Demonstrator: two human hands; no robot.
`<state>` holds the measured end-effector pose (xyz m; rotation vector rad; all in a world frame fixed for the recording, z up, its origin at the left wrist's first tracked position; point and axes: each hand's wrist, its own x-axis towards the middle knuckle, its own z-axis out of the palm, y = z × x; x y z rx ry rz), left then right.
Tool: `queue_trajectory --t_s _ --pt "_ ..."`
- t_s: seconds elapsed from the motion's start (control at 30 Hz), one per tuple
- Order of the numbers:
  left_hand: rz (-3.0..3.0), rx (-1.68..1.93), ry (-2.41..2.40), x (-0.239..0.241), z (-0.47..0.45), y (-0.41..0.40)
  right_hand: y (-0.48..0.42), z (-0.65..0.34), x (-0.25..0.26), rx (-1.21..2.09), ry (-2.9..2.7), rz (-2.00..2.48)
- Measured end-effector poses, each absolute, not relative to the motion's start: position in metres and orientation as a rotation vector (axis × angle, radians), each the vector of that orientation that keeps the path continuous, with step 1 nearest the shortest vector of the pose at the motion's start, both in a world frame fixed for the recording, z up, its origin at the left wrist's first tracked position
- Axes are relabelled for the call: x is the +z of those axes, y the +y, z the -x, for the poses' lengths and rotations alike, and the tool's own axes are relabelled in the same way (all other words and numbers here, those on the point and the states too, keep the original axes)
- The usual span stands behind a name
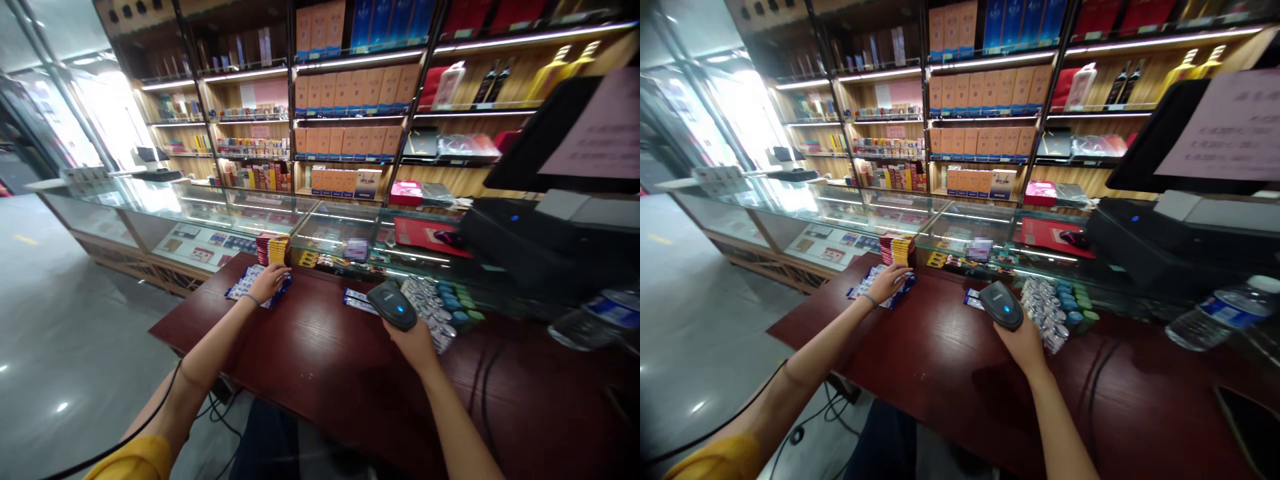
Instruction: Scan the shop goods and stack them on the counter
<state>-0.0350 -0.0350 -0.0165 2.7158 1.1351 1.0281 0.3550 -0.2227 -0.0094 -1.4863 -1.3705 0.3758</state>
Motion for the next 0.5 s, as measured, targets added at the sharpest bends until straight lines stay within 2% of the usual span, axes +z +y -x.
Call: queue_trajectory --t_s 0.2,0.5 --pt "-2.616 1.159 0.933 -0.032 -0.066 -0.061 -0.227 -0.366 0.007 0.304 -1.301 1.464" --pt "-2.532 1.053 0.787 -0.065 -0.175 -0.085 -0.229 -0.376 0.014 0.325 -1.264 1.500"
